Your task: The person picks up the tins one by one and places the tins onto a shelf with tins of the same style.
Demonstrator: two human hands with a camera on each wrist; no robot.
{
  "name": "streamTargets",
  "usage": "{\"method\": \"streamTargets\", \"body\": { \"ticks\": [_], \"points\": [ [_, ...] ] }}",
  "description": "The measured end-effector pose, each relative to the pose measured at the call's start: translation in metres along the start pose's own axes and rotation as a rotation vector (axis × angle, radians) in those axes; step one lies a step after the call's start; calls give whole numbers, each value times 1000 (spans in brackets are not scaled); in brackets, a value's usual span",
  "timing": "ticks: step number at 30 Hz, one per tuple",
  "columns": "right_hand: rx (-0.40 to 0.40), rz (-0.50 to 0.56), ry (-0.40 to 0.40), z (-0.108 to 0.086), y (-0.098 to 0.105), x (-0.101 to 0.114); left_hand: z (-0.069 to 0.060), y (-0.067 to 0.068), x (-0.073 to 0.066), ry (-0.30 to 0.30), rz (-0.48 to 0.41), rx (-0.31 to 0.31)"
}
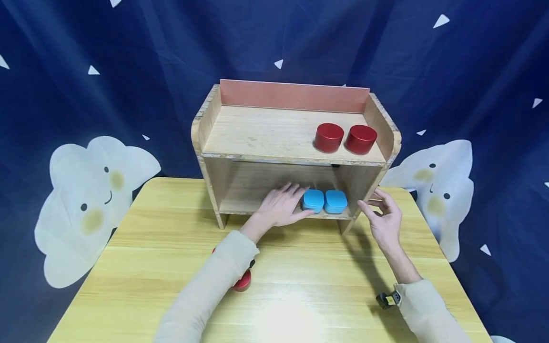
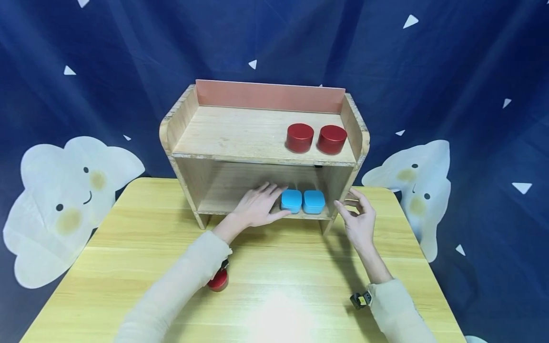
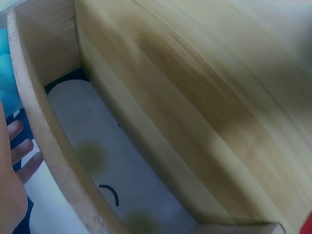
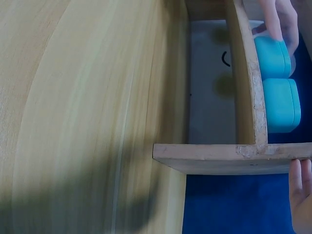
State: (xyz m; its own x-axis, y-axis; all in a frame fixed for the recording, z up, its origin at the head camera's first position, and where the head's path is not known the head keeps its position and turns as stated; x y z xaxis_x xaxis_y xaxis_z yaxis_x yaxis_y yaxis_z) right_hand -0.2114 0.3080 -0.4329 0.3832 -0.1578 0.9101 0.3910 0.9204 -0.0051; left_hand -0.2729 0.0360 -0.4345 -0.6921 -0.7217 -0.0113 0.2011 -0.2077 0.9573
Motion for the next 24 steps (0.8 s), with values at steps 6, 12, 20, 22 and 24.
{"method": "streamTargets", "body": {
  "ticks": [6,12,20,22,24],
  "points": [
    [-4,-8,2,0,1,1,-12,12,7,14,-15,-15],
    [-3,-9,-4,0,0,0,-29,20,15,-31,23,-54],
    [-9,-5,-13,-1,0,0,-56,33,24,-81,30,-76],
    [-10,-2,-12,-1,0,0,-63,35,26,-83,30,-74],
    [-10,-5,-9,0,0,0,-69,37,27,-86,30,-78]
  ]
}}
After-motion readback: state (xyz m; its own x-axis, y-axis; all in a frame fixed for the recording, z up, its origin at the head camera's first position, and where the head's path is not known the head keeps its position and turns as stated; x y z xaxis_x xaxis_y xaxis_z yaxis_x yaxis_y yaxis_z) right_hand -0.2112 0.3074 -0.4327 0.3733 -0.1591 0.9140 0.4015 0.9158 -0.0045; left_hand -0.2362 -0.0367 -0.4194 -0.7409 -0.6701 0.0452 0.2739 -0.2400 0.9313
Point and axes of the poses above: each hand's wrist, its own z-axis towards the middle knuckle, its own y-axis out of the back of the hand, x = y × z, the point moved 4 cm from there along z, towards the middle knuckle, and after that the axes turned 2 degrees about -y, right-handed, at the moved point
